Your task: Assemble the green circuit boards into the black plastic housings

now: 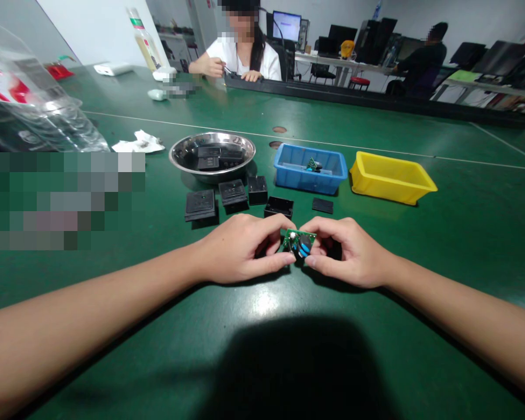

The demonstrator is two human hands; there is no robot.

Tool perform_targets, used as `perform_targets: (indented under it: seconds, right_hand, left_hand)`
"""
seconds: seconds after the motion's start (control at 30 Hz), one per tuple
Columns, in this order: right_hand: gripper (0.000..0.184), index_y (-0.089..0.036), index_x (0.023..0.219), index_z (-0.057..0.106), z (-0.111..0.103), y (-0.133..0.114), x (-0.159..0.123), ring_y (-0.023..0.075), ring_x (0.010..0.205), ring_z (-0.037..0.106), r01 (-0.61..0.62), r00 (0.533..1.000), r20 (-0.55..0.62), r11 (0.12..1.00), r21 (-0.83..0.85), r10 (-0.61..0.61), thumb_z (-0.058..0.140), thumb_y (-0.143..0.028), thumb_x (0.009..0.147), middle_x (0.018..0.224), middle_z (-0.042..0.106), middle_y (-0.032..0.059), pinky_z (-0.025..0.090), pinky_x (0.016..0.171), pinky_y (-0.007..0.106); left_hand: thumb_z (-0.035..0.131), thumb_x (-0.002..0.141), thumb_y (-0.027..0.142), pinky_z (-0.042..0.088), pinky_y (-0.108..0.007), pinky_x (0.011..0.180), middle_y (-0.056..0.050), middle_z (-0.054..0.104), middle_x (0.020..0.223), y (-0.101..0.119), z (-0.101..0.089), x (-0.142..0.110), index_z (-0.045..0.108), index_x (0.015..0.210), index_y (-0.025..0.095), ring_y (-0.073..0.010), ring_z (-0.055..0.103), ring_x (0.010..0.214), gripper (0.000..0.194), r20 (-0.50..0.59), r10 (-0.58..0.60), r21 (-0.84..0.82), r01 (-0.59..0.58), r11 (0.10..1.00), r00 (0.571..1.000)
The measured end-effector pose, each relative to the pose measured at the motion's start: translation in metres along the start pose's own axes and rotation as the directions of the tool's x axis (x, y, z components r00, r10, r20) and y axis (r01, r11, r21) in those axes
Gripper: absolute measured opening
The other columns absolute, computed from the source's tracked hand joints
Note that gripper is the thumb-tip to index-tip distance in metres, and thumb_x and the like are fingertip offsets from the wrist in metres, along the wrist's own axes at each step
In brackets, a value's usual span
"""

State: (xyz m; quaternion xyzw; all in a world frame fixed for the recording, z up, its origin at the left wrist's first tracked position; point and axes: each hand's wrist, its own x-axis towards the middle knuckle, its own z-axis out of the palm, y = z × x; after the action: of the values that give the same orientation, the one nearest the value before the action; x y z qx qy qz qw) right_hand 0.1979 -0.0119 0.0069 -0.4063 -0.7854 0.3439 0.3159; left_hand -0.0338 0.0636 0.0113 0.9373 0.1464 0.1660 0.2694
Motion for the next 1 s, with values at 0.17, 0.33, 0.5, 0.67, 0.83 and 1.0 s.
perform_targets:
  seconds: [0.17, 0.33, 0.5, 0.67, 0.83, 1.0]
  right_hand:
    - [0.020, -0.014, 0.100, 0.063, -0.0005, -0.0006, -0.0002, 0.0083, 0.057, 0.052, -0.007, 1.000, 0.003, 1.000, -0.002, 0.007, 0.070, -0.026, 0.085, 0.066, 0.057, -0.0047, 0.042, 0.055, 0.019]
    - [0.020, -0.015, 0.100, 0.063, -0.0010, -0.0009, 0.0004, 0.0085, 0.058, 0.053, -0.001, 1.000, 0.009, 1.000, 0.001, 0.001, 0.070, -0.025, 0.084, 0.067, 0.058, -0.0044, 0.042, 0.056, 0.019]
    - [0.021, -0.015, 0.101, 0.063, -0.0009, -0.0007, 0.0010, 0.0081, 0.057, 0.052, 0.018, 1.000, 0.011, 1.000, -0.013, -0.018, 0.070, -0.022, 0.083, 0.067, 0.059, -0.0049, 0.041, 0.056, 0.019]
    - [0.020, -0.015, 0.100, 0.063, 0.0000, -0.0004, 0.0013, 0.0077, 0.057, 0.052, 0.014, 1.000, 0.007, 1.000, -0.026, -0.014, 0.071, -0.022, 0.082, 0.066, 0.059, -0.0052, 0.041, 0.056, 0.019]
    - [0.020, -0.015, 0.101, 0.063, 0.0001, -0.0007, 0.0014, 0.0075, 0.056, 0.051, 0.014, 1.000, 0.002, 1.000, -0.025, -0.014, 0.071, -0.022, 0.083, 0.066, 0.058, -0.0056, 0.040, 0.056, 0.019]
    - [0.020, -0.016, 0.100, 0.063, -0.0004, -0.0007, 0.0008, 0.0081, 0.057, 0.051, 0.011, 1.000, 0.005, 1.000, -0.027, -0.011, 0.071, -0.022, 0.082, 0.066, 0.059, -0.0053, 0.040, 0.056, 0.019]
  left_hand:
    - [0.059, 0.094, 0.043, 0.037, -0.020, 0.056, 0.006, 0.062, 0.067, 0.0008, -0.0002, 0.0005, 0.060, 0.108, 0.018, -0.0096, 0.059, 0.057, 0.029, 0.010, -0.018, 0.002, 0.018, 1.000, 1.000]
    - [0.058, 0.093, 0.046, 0.036, -0.021, 0.056, 0.005, 0.063, 0.067, 0.0012, -0.0006, 0.0009, 0.060, 0.108, 0.019, -0.0103, 0.059, 0.058, 0.031, 0.021, -0.029, 0.005, 0.029, 1.000, 0.999]
    - [0.059, 0.093, 0.047, 0.037, -0.021, 0.056, 0.006, 0.062, 0.067, 0.0014, -0.0009, 0.0011, 0.059, 0.107, 0.020, -0.0101, 0.059, 0.057, 0.030, 0.033, -0.039, -0.002, 0.039, 0.999, 0.999]
    - [0.060, 0.093, 0.046, 0.036, -0.020, 0.056, 0.005, 0.062, 0.068, 0.0011, -0.0008, 0.0010, 0.059, 0.107, 0.019, -0.0100, 0.059, 0.058, 0.030, 0.035, -0.035, 0.009, 0.034, 0.999, 0.999]
    - [0.060, 0.093, 0.045, 0.036, -0.020, 0.056, 0.005, 0.063, 0.067, 0.0005, -0.0002, 0.0005, 0.059, 0.107, 0.019, -0.0101, 0.059, 0.057, 0.030, 0.024, -0.026, 0.016, 0.026, 1.000, 0.999]
    - [0.059, 0.093, 0.046, 0.036, -0.020, 0.056, 0.006, 0.062, 0.068, 0.0007, -0.0005, 0.0006, 0.059, 0.108, 0.019, -0.0101, 0.059, 0.058, 0.030, 0.032, -0.030, 0.016, 0.029, 0.999, 0.999]
